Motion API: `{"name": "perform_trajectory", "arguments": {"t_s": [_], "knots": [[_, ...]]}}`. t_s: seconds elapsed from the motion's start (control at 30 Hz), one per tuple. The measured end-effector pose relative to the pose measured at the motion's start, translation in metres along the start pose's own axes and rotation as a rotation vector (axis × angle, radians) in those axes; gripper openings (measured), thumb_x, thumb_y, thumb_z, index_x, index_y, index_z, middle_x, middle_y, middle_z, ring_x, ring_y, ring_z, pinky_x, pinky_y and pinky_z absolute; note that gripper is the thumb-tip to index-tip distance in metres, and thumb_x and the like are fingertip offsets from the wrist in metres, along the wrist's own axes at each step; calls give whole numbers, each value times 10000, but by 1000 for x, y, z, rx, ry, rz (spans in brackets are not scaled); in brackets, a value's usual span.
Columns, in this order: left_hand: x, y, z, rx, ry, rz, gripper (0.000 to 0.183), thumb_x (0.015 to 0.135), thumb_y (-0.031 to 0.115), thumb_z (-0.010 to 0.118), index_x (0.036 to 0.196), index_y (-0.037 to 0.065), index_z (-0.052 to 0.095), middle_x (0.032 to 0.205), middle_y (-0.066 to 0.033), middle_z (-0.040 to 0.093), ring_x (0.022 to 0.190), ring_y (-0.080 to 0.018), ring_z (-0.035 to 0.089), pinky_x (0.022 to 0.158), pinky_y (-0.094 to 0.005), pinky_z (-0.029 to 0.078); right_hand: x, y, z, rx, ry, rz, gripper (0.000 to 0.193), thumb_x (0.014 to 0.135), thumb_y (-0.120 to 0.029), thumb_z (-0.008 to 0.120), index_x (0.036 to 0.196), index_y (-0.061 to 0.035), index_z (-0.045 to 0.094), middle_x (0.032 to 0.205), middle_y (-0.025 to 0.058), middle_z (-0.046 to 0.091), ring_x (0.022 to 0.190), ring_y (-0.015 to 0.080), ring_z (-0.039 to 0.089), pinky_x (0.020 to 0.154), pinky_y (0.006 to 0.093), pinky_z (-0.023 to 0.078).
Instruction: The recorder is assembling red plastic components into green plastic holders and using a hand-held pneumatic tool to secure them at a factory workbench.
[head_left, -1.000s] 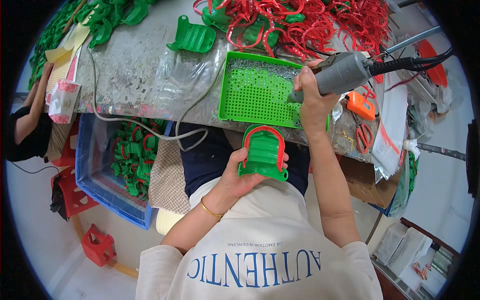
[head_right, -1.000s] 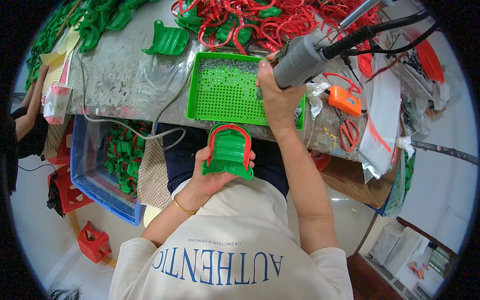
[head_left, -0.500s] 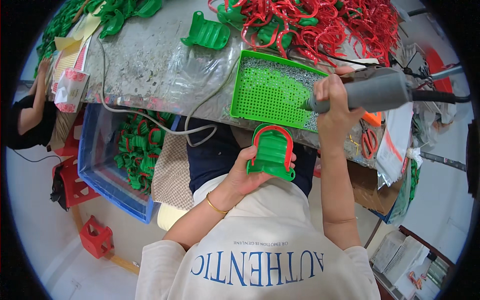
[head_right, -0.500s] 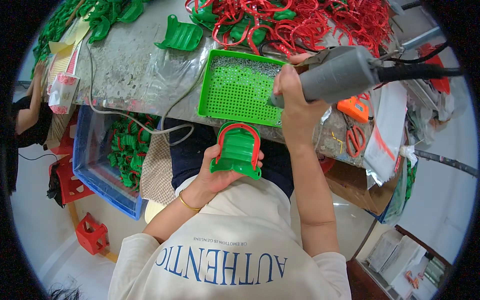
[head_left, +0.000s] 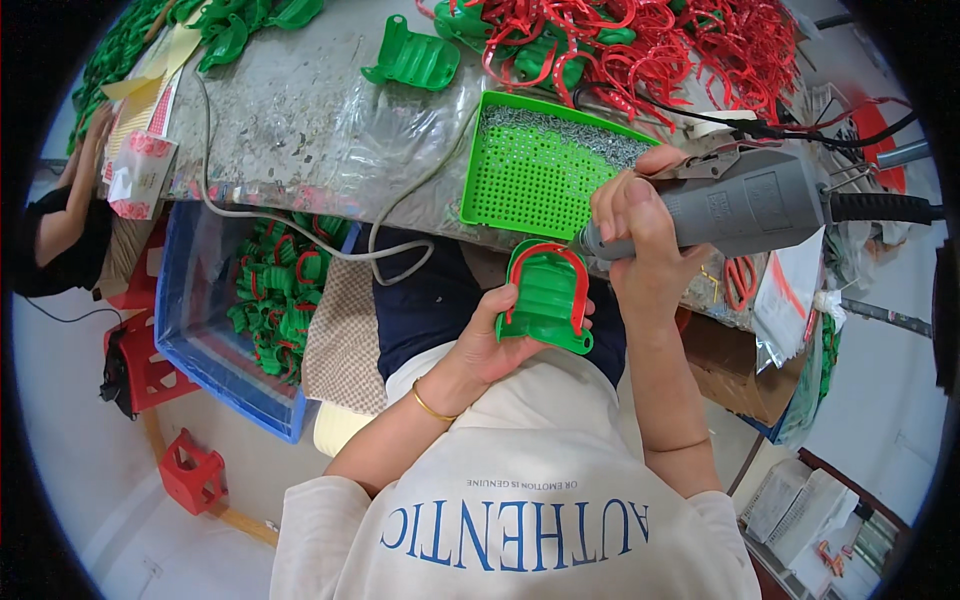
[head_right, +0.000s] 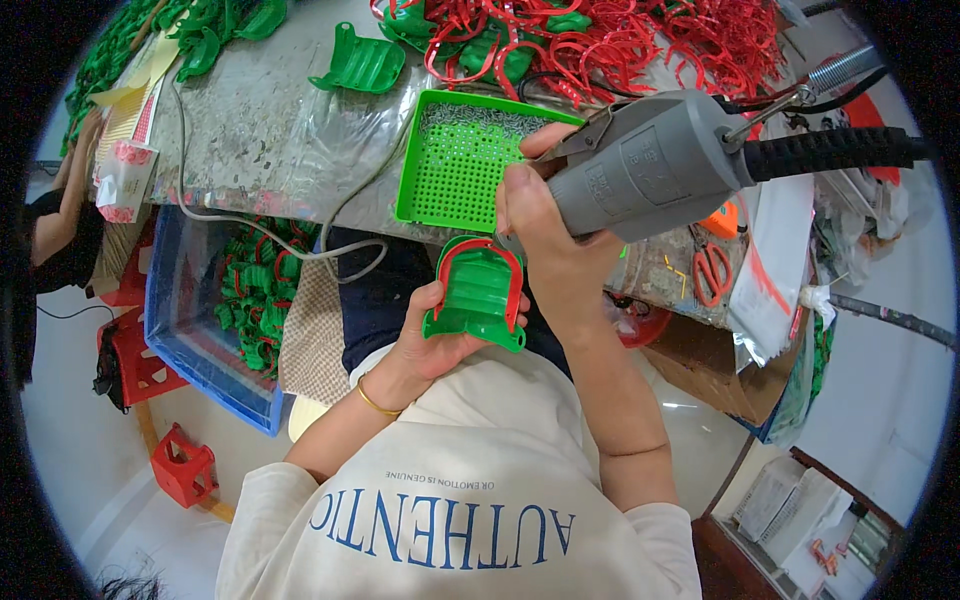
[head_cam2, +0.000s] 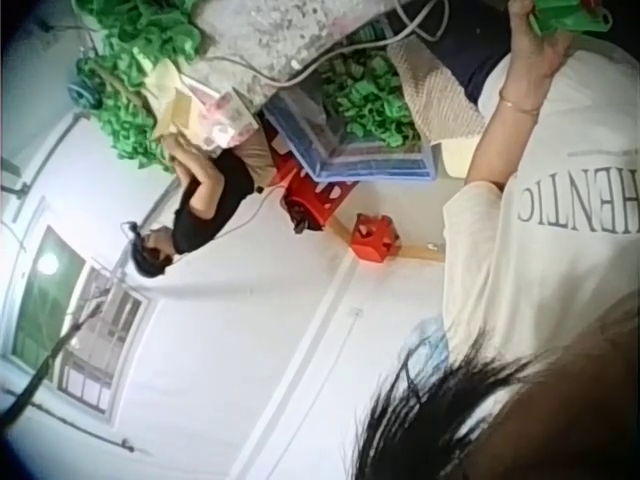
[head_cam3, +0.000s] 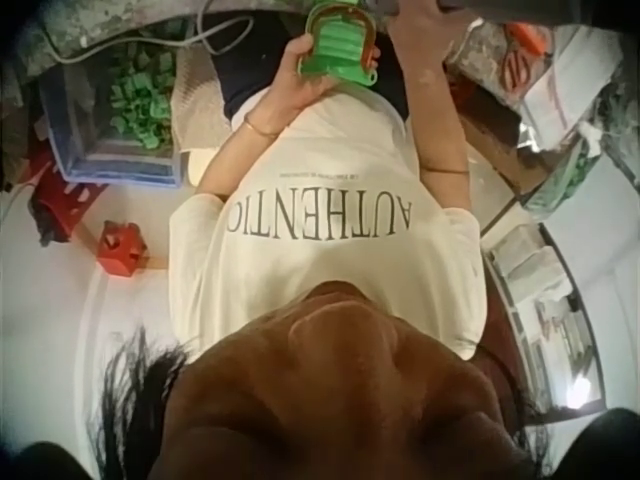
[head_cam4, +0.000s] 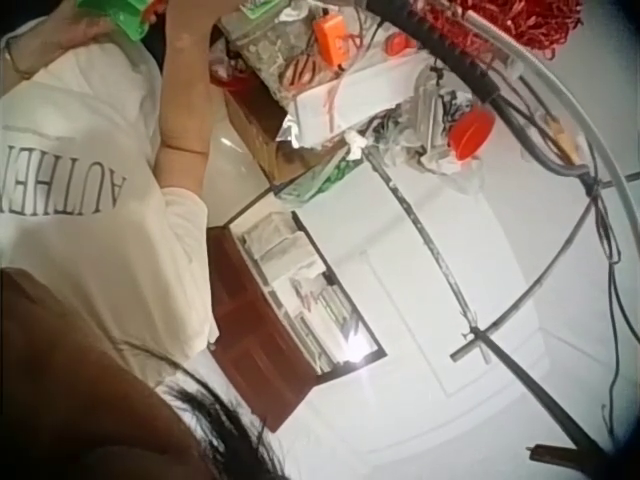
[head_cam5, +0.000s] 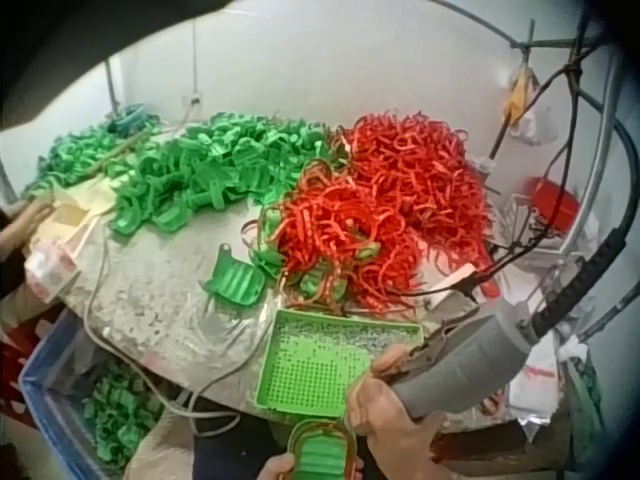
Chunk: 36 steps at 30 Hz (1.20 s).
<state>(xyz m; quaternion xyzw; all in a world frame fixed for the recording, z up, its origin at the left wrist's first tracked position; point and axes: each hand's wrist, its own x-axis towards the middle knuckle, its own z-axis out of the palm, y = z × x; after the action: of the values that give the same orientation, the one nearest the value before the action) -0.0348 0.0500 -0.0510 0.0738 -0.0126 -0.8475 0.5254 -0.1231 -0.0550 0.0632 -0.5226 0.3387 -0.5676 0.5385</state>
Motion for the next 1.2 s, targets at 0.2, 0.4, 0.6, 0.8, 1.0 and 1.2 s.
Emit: {"name": "perform_trajectory", "arguments": {"t_s": [0.2, 0.4, 0.6, 0.8, 1.0, 1.2], "knots": [[-1, -1, 1, 14, -10, 8, 747, 821, 485, 574, 1328, -34, 398, 1236, -237, 535, 1144, -319, 539, 1019, -448, 401, -1, 4, 2, 2, 3, -17, 208, 818, -46, 546, 999, 12, 463, 593, 36, 431, 505, 119, 411, 526, 277, 364], [-1, -3, -1, 32, -37, 26, 756, 808, 494, 586, 1319, -34, 408, 1224, -235, 543, 1129, -321, 549, 1008, -449, 410, -3, 1, 4, -5, -9, -19, 181, 822, -40, 540, 979, 5, 462, 590, 33, 426, 501, 120, 409, 524, 277, 364], [-3, -3, 3, 40, 8, 35, 759, 795, 474, 615, 1325, -26, 402, 1216, -243, 544, 1119, -339, 554, 981, -463, 434, -8, 1, 5, -1, -10, -33, 153, 822, -35, 541, 945, -6, 456, 580, 38, 421, 487, 120, 404, 506, 281, 357], [-6, -3, 7, 53, 18, 27, 764, 795, 469, 615, 1336, -20, 388, 1202, -252, 550, 1113, -354, 557, 974, -478, 438, -10, -2, 3, 42, -56, -73, 163, 828, -41, 546, 962, -10, 458, 575, 45, 428, 469, 123, 400, 485, 283, 348], [-8, -1, 7, 77, 5, -31, 742, 802, 495, 575, 1322, -8, 409, 1205, -229, 549, 1093, -347, 563, 956, -471, 446, -9, -3, -4, 86, -178, -102, 192, 832, -45, 547, 1003, -22, 463, 570, 21, 422, 451, 112, 389, 467, 291, 344], [-5, 0, -1, 5, 57, 5, 721, 825, 487, 553, 1313, -27, 417, 1196, -247, 556, 1103, -339, 563, 963, -462, 447, 6, -13, -19, 225, -266, -107, 181, 838, -47, 546, 1002, -38, 468, 578, 6, 416, 486, 105, 407, 512, 280, 352]]}}
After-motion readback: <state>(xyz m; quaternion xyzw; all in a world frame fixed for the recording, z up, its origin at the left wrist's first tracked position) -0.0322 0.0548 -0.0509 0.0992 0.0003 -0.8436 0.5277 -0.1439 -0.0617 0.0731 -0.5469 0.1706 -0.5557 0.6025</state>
